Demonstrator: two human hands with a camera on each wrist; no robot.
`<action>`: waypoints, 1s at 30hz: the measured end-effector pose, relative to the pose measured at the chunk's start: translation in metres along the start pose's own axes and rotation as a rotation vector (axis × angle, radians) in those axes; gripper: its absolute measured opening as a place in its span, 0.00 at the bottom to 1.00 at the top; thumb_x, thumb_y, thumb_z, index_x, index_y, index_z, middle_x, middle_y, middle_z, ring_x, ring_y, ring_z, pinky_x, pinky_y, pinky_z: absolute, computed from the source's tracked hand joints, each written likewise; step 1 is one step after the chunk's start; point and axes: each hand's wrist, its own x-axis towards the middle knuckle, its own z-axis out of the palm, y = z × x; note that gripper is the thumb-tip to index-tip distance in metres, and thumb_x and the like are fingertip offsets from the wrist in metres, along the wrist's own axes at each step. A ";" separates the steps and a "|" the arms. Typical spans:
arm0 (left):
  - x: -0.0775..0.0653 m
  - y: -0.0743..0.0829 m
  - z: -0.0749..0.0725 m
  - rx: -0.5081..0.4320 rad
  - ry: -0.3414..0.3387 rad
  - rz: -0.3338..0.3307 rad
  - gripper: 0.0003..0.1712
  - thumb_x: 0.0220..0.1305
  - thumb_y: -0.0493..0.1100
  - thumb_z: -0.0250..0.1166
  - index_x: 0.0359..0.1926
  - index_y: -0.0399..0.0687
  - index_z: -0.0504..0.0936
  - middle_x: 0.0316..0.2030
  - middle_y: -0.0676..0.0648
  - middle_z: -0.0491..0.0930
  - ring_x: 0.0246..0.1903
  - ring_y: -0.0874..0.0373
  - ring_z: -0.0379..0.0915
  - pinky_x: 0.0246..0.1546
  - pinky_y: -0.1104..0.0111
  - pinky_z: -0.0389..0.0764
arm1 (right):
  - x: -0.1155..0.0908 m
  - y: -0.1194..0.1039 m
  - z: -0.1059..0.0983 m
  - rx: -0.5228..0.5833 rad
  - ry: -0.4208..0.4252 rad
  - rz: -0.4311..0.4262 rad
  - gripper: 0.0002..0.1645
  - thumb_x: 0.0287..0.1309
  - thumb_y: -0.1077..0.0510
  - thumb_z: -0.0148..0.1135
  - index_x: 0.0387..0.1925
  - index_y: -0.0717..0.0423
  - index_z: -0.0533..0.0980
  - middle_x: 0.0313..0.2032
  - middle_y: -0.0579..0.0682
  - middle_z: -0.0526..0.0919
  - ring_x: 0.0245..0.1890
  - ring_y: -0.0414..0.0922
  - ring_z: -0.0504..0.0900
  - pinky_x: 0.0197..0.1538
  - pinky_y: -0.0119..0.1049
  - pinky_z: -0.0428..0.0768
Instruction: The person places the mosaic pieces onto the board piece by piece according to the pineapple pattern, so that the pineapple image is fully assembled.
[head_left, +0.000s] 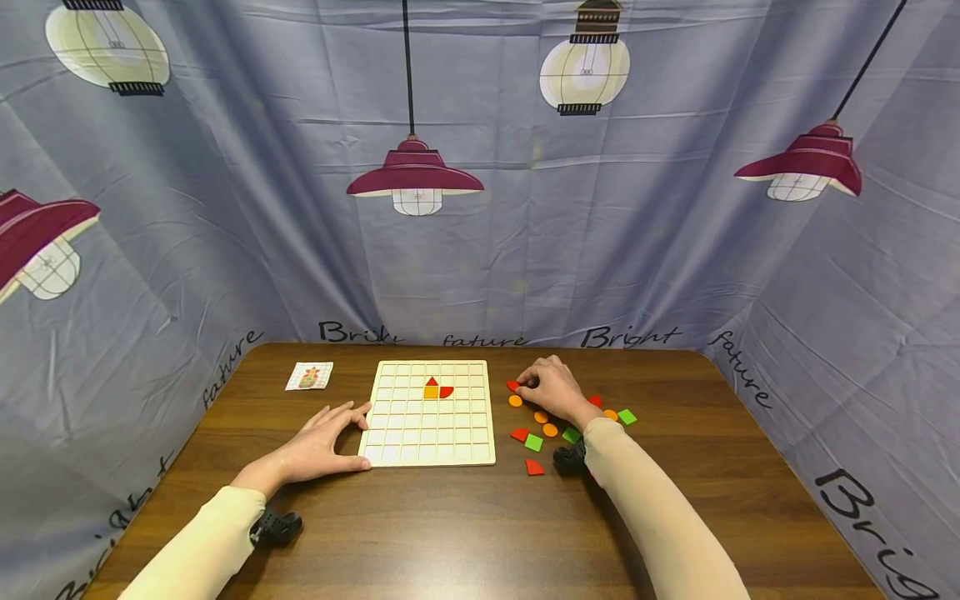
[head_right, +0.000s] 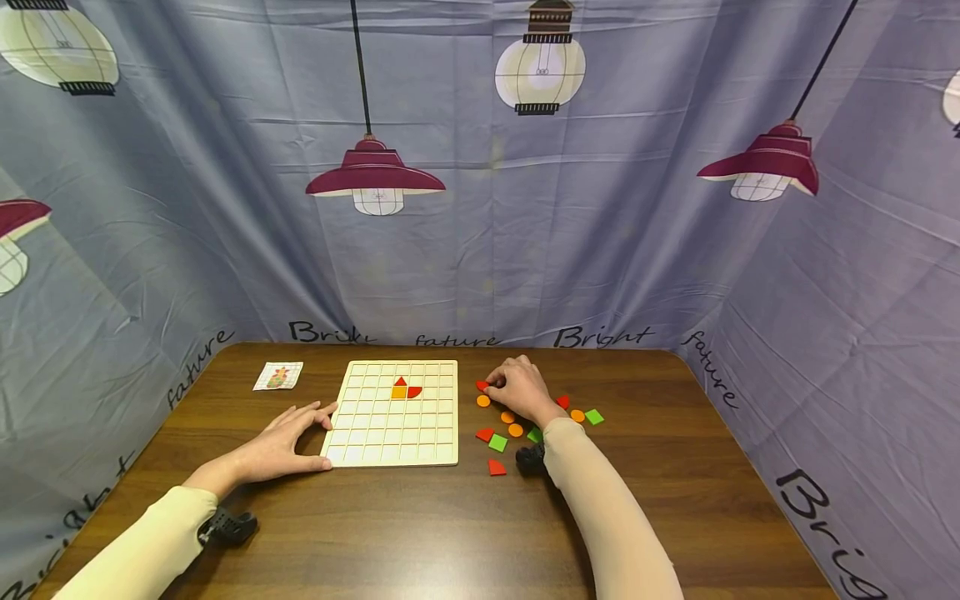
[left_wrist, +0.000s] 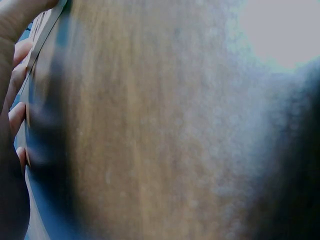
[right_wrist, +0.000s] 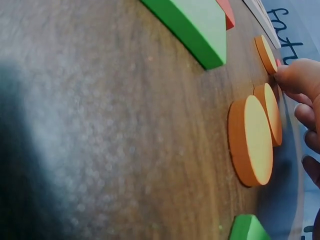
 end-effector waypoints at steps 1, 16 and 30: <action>0.000 0.000 0.000 -0.001 0.000 -0.001 0.31 0.55 0.68 0.74 0.48 0.57 0.73 0.76 0.43 0.63 0.75 0.35 0.52 0.73 0.36 0.43 | 0.000 0.000 0.000 -0.001 -0.001 0.001 0.10 0.60 0.47 0.73 0.41 0.44 0.88 0.33 0.39 0.77 0.40 0.45 0.68 0.47 0.42 0.67; 0.001 -0.001 0.000 -0.002 0.000 0.007 0.30 0.56 0.68 0.73 0.49 0.58 0.73 0.75 0.43 0.63 0.75 0.35 0.52 0.73 0.36 0.43 | 0.017 -0.043 0.004 0.027 0.030 -0.036 0.12 0.61 0.44 0.72 0.42 0.45 0.86 0.36 0.38 0.78 0.42 0.43 0.69 0.50 0.42 0.68; 0.001 -0.001 -0.001 -0.004 -0.010 -0.004 0.31 0.56 0.68 0.73 0.49 0.58 0.73 0.76 0.44 0.62 0.75 0.36 0.52 0.73 0.37 0.43 | 0.042 -0.122 0.049 0.013 -0.003 -0.138 0.11 0.62 0.42 0.70 0.42 0.39 0.87 0.38 0.34 0.78 0.40 0.39 0.68 0.47 0.37 0.67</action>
